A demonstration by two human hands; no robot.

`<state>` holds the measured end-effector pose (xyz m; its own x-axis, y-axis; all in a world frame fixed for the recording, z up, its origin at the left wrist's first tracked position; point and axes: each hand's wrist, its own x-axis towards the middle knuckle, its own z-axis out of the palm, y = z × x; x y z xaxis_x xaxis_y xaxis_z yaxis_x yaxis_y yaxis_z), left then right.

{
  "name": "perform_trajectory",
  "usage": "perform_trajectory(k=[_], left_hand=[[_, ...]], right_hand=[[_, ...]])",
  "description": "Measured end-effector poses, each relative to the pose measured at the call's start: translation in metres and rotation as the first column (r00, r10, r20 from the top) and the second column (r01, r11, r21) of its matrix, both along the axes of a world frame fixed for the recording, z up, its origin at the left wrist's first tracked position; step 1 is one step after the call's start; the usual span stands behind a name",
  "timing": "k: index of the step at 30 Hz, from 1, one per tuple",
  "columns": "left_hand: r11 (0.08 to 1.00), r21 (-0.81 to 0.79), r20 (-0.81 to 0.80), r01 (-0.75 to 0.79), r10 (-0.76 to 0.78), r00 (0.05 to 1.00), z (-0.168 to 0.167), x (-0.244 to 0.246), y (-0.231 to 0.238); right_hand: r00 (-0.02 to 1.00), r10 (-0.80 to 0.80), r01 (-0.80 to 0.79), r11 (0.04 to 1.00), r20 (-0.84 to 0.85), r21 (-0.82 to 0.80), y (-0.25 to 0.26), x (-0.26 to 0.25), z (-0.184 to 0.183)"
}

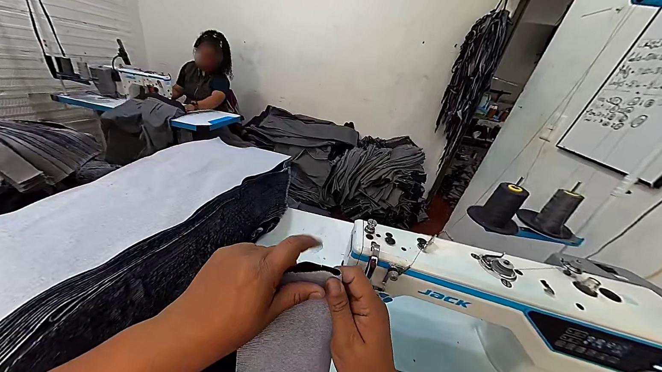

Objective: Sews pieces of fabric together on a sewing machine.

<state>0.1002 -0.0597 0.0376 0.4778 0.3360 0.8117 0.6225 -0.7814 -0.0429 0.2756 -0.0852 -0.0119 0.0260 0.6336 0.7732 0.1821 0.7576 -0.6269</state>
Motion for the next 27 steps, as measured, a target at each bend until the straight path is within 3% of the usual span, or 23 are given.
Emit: perform_trajectory(k=[5, 8, 9, 11, 14, 15, 16, 18, 21, 23, 27], left_hand=[[0.992, -0.127, -0.089, -0.012, 0.001, 0.996, -0.002, 0.007, 0.004], [0.894, -0.44, -0.212, -0.086, -0.011, 0.977, 0.011, 0.01, 0.032], [0.823, -0.534, -0.305, -0.194, 0.027, 0.952, 0.012, 0.013, 0.048], [0.662, -0.624, -0.501, -0.414, 0.067, 0.863, -0.009, 0.024, 0.085], [0.492, -0.727, -0.582, -0.479, -0.071, 0.81, -0.099, 0.043, 0.11], [0.452, -0.77, -0.556, -0.45, -0.129, 0.821, -0.128, 0.052, 0.105], [0.437, -0.799, -0.524, -0.413, -0.171, 0.834, -0.151, 0.061, 0.098], [0.452, -0.825, -0.455, -0.339, -0.176, 0.873, -0.176, 0.077, 0.085], [0.416, -0.842, -0.431, -0.343, -0.138, 0.892, -0.181, 0.1, 0.085], [0.437, -0.835, -0.419, -0.334, -0.11, 0.902, -0.181, 0.11, 0.094], [0.486, -0.821, -0.392, -0.299, -0.1, 0.915, -0.184, 0.115, 0.12]], right_hand=[[0.995, -0.081, 0.078, 0.995, -0.056, -0.065, 0.008, 0.004, -0.003], [0.999, -0.005, -0.013, 0.941, -0.054, -0.339, 0.01, 0.008, -0.013], [0.998, 0.062, -0.07, 0.871, -0.033, -0.487, 0.008, 0.01, -0.022], [0.973, 0.229, -0.18, 0.638, -0.038, -0.749, -0.005, 0.011, -0.053], [0.887, 0.369, -0.358, 0.174, -0.277, -0.917, -0.036, 0.018, -0.115], [0.878, 0.398, -0.329, 0.099, -0.266, -0.939, -0.042, 0.026, -0.128], [0.874, 0.463, -0.221, 0.108, -0.148, -0.969, -0.043, 0.037, -0.133], [0.796, 0.534, 0.094, 0.355, 0.285, -0.93, -0.038, 0.059, -0.128], [0.66, 0.294, 0.356, 0.688, 0.691, -0.633, -0.017, 0.078, -0.133], [0.559, 0.29, 0.431, 0.699, 0.777, -0.571, 0.003, 0.086, -0.139], [0.53, 0.34, 0.494, 0.62, 0.776, -0.609, 0.033, 0.092, -0.141]])
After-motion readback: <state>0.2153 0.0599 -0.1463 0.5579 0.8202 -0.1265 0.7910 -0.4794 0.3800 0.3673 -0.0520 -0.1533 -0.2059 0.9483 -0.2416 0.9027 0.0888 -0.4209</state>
